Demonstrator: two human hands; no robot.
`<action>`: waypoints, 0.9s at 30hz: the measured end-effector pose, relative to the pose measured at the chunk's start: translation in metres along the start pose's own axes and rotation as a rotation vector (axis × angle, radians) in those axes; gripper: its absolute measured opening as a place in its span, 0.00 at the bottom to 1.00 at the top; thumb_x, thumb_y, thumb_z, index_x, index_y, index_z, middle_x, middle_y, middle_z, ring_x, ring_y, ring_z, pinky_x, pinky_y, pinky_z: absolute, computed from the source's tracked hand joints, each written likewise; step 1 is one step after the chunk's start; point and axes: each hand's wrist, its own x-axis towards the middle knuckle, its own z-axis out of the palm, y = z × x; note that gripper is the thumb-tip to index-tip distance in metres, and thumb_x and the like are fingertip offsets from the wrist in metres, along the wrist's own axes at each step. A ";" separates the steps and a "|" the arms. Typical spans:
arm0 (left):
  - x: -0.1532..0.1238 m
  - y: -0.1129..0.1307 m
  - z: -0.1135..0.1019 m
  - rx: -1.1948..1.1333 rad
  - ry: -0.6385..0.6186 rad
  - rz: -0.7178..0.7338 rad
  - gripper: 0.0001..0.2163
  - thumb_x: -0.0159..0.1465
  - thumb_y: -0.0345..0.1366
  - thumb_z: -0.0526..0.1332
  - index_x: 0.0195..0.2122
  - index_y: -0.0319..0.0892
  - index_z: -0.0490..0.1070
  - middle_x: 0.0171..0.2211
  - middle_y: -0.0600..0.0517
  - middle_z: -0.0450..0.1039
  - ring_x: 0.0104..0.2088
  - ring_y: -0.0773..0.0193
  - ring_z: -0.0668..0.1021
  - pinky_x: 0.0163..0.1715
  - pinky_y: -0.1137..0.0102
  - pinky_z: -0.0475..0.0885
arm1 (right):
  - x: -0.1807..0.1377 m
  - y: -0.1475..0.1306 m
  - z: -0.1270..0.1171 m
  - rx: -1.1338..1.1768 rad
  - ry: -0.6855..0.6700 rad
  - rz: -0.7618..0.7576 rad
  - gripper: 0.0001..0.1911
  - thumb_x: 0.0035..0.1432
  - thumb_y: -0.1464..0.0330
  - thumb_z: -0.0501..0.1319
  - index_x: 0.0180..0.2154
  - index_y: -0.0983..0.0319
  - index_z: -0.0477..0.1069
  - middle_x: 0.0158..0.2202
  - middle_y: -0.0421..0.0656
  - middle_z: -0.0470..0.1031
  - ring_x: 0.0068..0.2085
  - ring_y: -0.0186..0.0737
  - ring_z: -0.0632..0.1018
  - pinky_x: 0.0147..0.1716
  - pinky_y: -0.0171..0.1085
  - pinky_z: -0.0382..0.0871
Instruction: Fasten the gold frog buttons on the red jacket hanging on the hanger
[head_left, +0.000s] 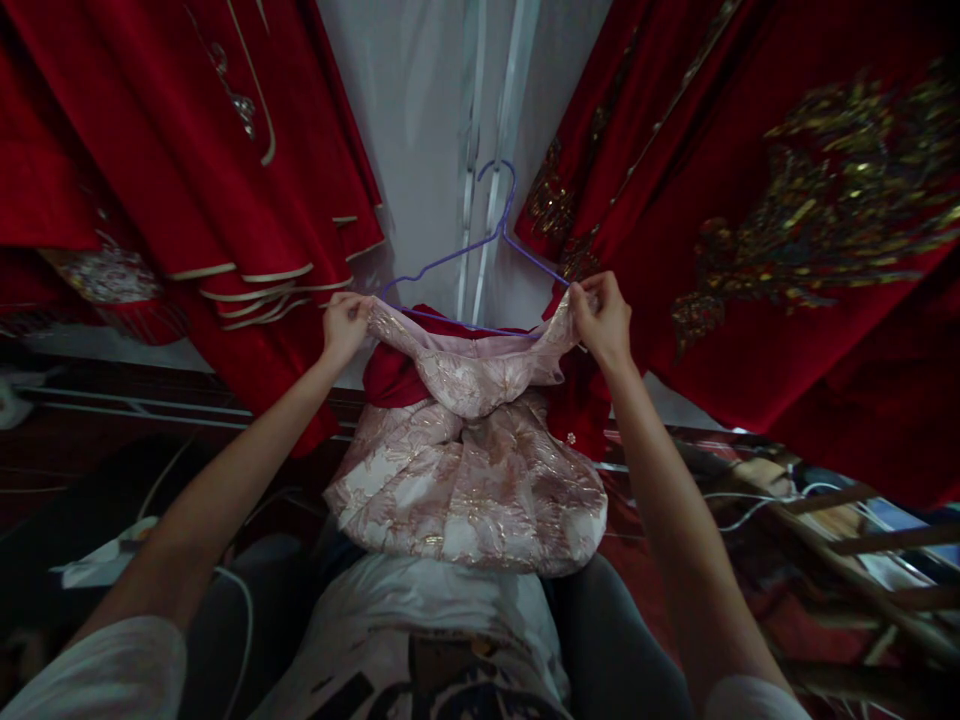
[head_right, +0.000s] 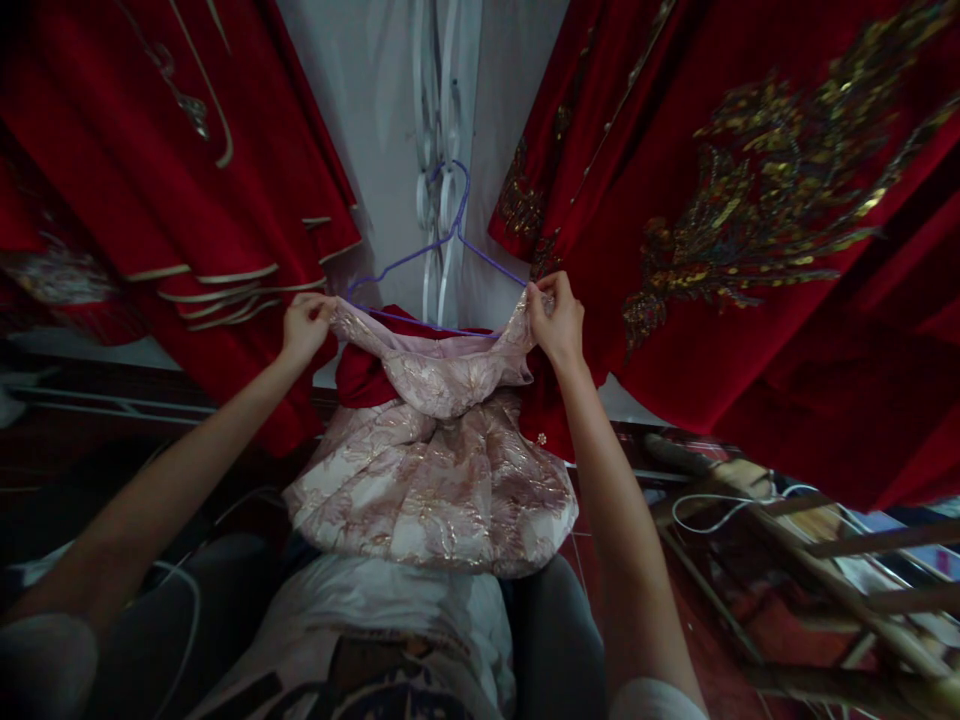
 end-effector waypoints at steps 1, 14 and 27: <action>0.001 -0.006 0.000 -0.006 -0.001 -0.034 0.09 0.59 0.39 0.59 0.31 0.40 0.75 0.34 0.49 0.73 0.40 0.60 0.74 0.49 0.65 0.67 | 0.001 0.000 -0.001 0.001 -0.002 0.000 0.14 0.61 0.55 0.55 0.37 0.59 0.67 0.31 0.40 0.72 0.32 0.38 0.73 0.35 0.37 0.66; 0.011 0.000 0.011 -0.157 0.028 -0.033 0.10 0.59 0.41 0.61 0.31 0.41 0.77 0.35 0.49 0.72 0.41 0.61 0.74 0.47 0.67 0.68 | 0.001 -0.002 -0.006 0.015 -0.024 -0.016 0.17 0.61 0.53 0.55 0.37 0.59 0.68 0.30 0.42 0.72 0.30 0.39 0.72 0.34 0.38 0.66; 0.035 0.050 0.030 -0.220 -0.309 0.082 0.16 0.62 0.47 0.56 0.37 0.40 0.76 0.37 0.47 0.77 0.40 0.61 0.76 0.45 0.66 0.70 | 0.002 0.000 -0.009 -0.004 -0.048 -0.010 0.18 0.60 0.52 0.54 0.35 0.60 0.68 0.27 0.41 0.69 0.28 0.38 0.71 0.31 0.37 0.65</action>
